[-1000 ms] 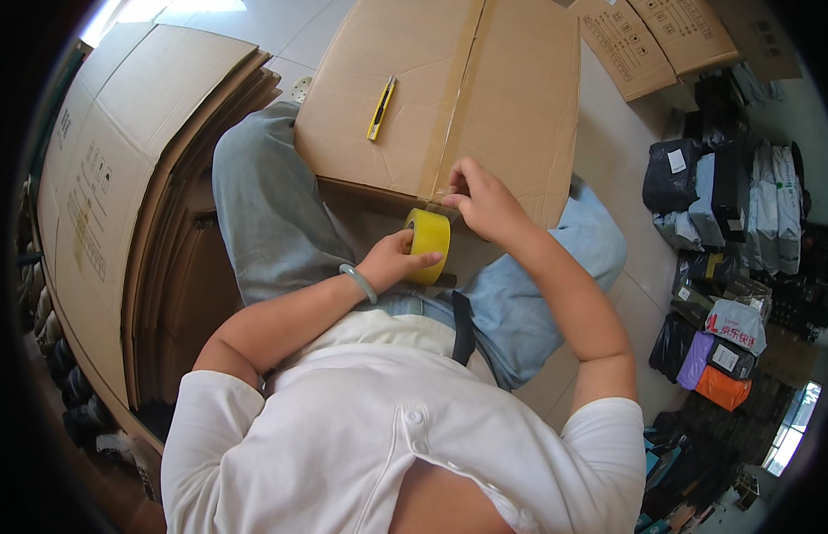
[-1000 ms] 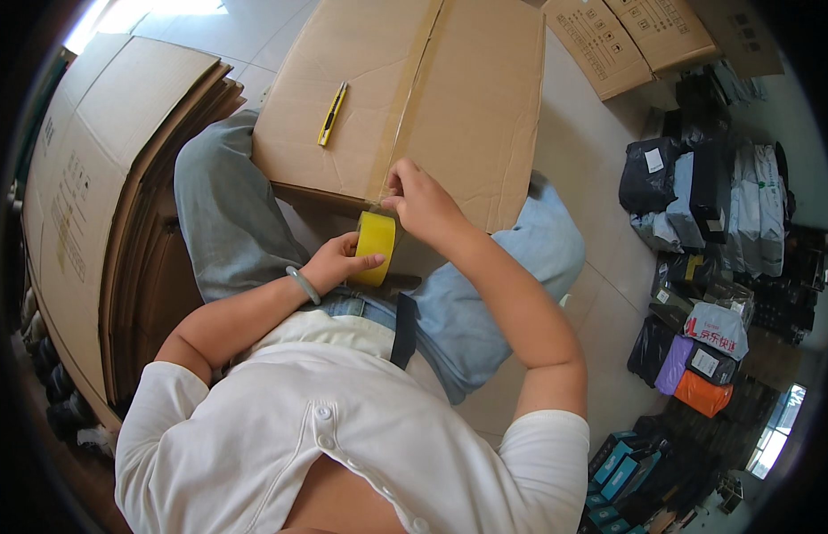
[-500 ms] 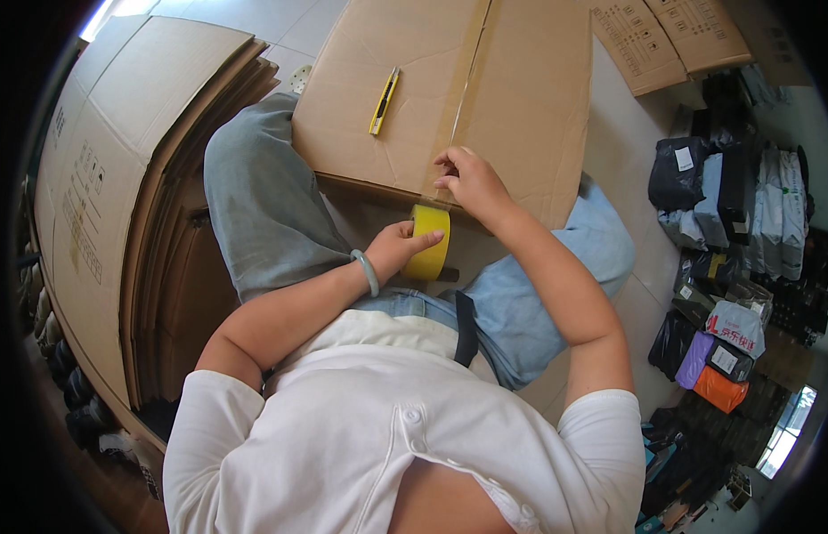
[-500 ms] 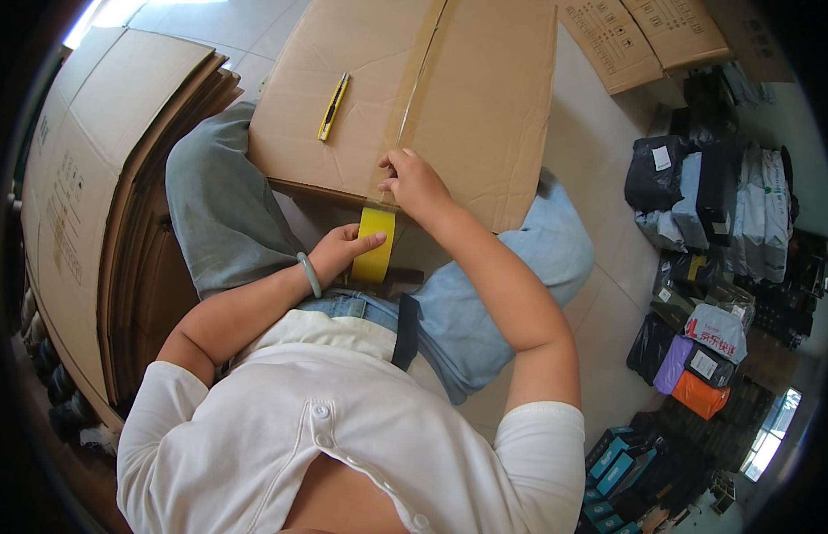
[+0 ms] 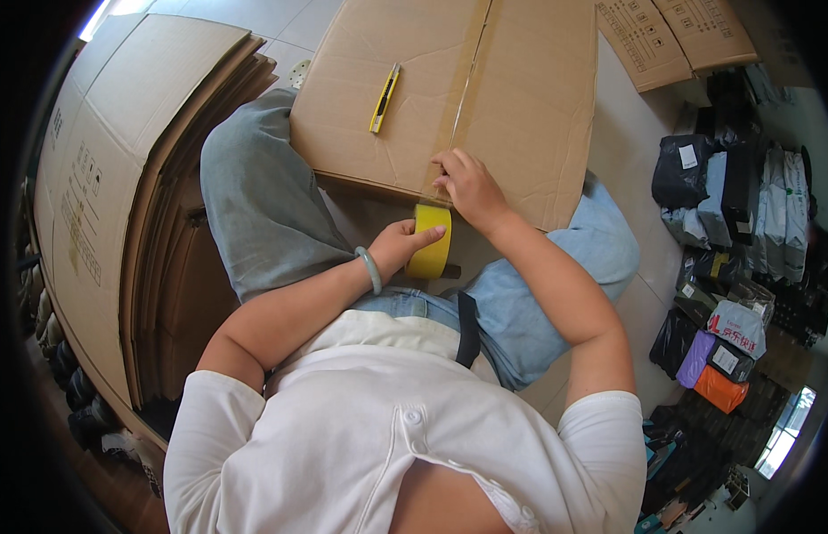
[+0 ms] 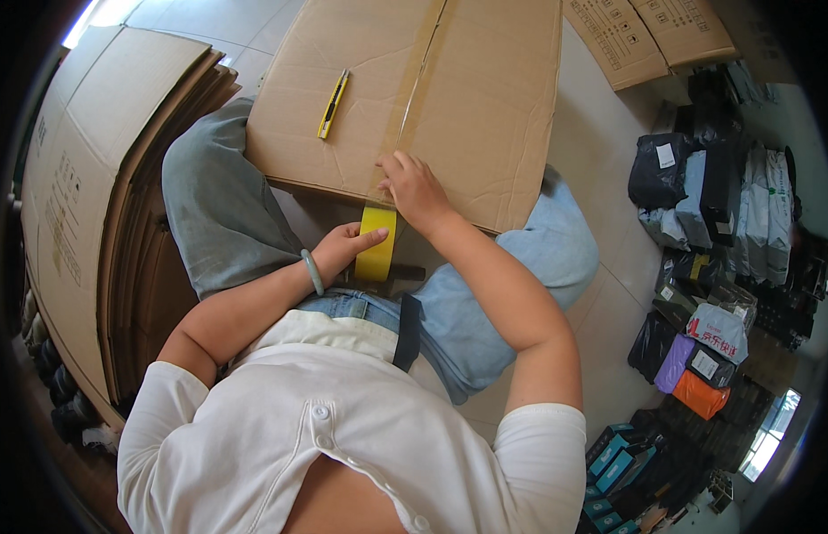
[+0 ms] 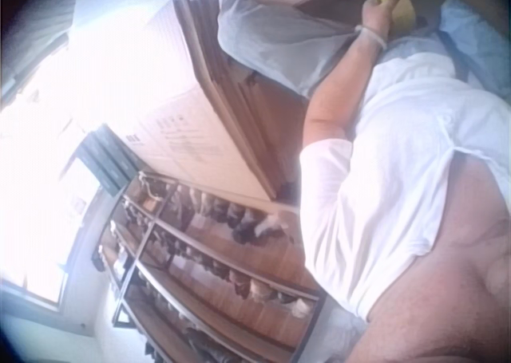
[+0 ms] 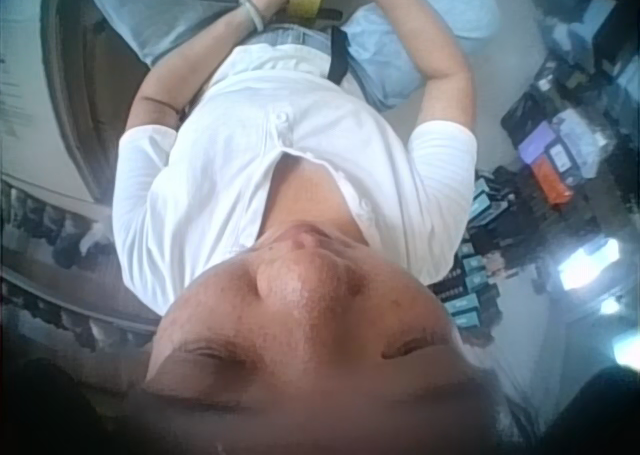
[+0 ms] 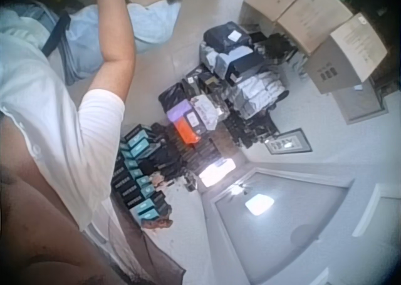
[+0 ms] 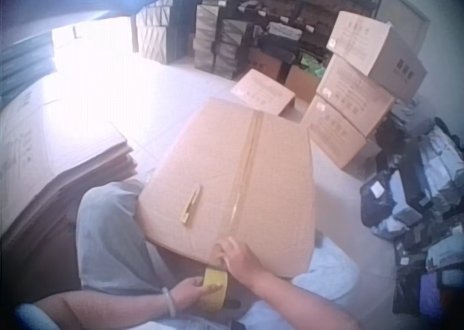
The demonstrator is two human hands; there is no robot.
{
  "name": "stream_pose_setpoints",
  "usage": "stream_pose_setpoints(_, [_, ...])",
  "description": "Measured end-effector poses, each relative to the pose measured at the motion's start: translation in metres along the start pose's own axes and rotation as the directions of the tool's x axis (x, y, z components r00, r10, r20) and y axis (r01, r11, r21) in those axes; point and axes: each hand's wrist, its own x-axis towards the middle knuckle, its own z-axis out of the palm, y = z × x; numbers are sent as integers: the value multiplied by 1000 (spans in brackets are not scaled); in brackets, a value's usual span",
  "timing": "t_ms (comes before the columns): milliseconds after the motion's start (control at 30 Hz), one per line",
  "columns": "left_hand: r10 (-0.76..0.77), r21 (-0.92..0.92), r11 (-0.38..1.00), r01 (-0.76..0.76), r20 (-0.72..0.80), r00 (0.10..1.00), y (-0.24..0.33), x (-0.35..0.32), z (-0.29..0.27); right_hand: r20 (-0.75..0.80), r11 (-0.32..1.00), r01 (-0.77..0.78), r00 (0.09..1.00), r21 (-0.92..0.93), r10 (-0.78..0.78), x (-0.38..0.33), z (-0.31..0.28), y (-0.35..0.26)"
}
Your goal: The person sits on the floor and tapes a cardboard box closed using yellow packing tape and a utility knife. They apply tape along the seams, cut the tape, and smooth it down, then move the sealed box aside.
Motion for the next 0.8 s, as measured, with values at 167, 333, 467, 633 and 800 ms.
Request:
stream_pose_setpoints(167, [-15,-14,1000,15,8,1000,1,0,0,-31,992,81,996,-96,-84,-7,8,7])
stream_pose_setpoints(333, [-17,-55,998,18,22,1000,4,-3,2,-58,963,157,983,-217,-174,-14,12,9])
stream_pose_setpoints(467, [-27,-48,998,28,20,999,3,-2,2,26,877,228,970,-423,-240,-16,11,6])
stream_pose_setpoints(633, [-50,-57,997,51,19,999,5,-5,4,-199,805,-41,975,-591,-97,-4,0,1])
stream_pose_setpoints(800, [-48,-26,999,48,15,999,2,-3,1,-204,931,-19,977,-364,-60,3,2,5])
